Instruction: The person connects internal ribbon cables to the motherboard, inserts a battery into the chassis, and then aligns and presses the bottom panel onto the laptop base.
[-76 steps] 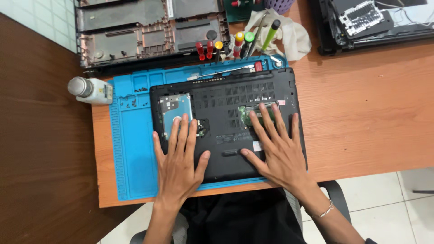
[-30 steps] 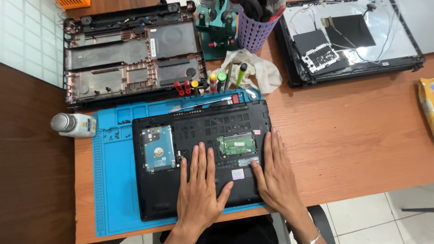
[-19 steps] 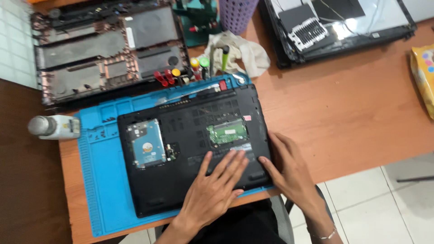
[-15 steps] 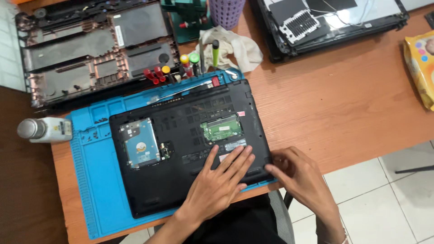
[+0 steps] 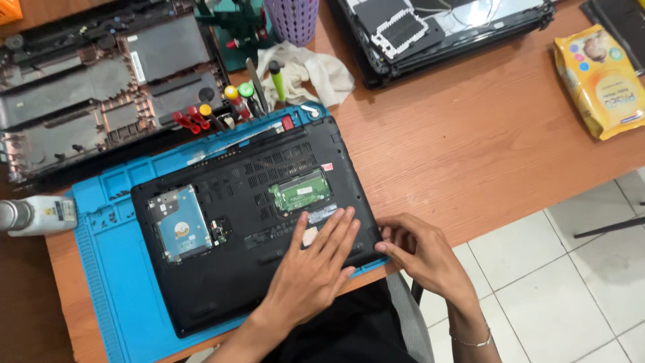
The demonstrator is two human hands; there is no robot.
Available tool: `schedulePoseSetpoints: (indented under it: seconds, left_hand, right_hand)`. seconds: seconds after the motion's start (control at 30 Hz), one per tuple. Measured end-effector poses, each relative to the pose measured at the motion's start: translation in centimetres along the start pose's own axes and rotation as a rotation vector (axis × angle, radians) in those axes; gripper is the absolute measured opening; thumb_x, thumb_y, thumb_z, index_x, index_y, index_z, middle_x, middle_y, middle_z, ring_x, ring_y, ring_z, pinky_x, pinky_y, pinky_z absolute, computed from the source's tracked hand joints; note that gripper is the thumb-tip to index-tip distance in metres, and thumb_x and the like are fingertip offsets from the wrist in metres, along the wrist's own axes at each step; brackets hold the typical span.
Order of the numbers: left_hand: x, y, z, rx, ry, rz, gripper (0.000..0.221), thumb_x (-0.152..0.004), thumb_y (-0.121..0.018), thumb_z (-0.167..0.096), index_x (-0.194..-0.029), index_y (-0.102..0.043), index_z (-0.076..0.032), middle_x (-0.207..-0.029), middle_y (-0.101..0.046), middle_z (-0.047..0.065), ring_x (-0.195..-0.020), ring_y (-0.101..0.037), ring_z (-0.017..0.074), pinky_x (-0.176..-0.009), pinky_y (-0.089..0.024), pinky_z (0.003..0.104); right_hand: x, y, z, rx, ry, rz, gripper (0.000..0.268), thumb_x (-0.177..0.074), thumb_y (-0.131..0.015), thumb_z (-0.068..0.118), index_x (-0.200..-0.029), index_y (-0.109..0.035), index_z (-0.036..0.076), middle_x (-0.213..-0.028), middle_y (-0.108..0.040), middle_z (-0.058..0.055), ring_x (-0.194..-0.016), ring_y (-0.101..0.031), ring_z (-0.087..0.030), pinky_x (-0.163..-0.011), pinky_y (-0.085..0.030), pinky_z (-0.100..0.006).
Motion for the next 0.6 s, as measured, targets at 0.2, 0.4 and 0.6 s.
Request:
schedulePoseSetpoints:
  seconds: [0.2, 0.4, 0.6]
  left_hand:
    - [-0.8, 0.0, -0.4, 0.048, 0.024, -0.022, 0.069, -0.100, -0.052, -0.036, -0.155, -0.037, 0.003, -0.165, -0.033, 0.016, -0.154, -0.027, 0.0271, -0.123, -0.016, 0.059]
    - [-2.8, 0.4, 1.7, 0.059, 0.096, -0.017, 0.068, -0.101, -0.047, -0.039, -0.154, -0.036, 0.003, -0.164, -0.031, 0.016, -0.154, -0.027, 0.0265, -0.123, -0.011, 0.061]
    - [-5.9, -0.5, 4.2, -0.028, 0.134, -0.004, 0.068, -0.102, -0.045, -0.039, -0.155, -0.034, 0.002, -0.166, -0.029, 0.016, -0.155, -0.023, 0.0266, -0.124, -0.010, 0.059]
  right_hand:
    - [-0.4, 0.1, 0.2, 0.024, 0.006, 0.051, 0.037, -0.076, -0.084, 0.020, -0.110, -0.076, 0.006, -0.074, -0.070, -0.001, -0.055, -0.056, -0.008, -0.051, -0.048, -0.026]
    - [-2.3, 0.3, 1.3, 0.008, 0.024, 0.047, 0.035, -0.078, -0.083, 0.022, -0.108, -0.076, 0.006, -0.074, -0.074, -0.003, -0.059, -0.065, -0.010, -0.055, -0.054, -0.027]
    - [-4.1, 0.0, 0.5, 0.107, -0.031, -0.018, 0.038, -0.074, -0.086, 0.027, -0.106, -0.077, 0.007, -0.074, -0.075, -0.005, -0.061, -0.067, -0.013, -0.057, -0.055, -0.030]
Point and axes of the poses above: each hand's wrist, its own x-axis away from the middle knuckle, its own y-axis out of the back of the hand, z = x × y, the point moved 10 cm from there along -x, towards the middle knuckle
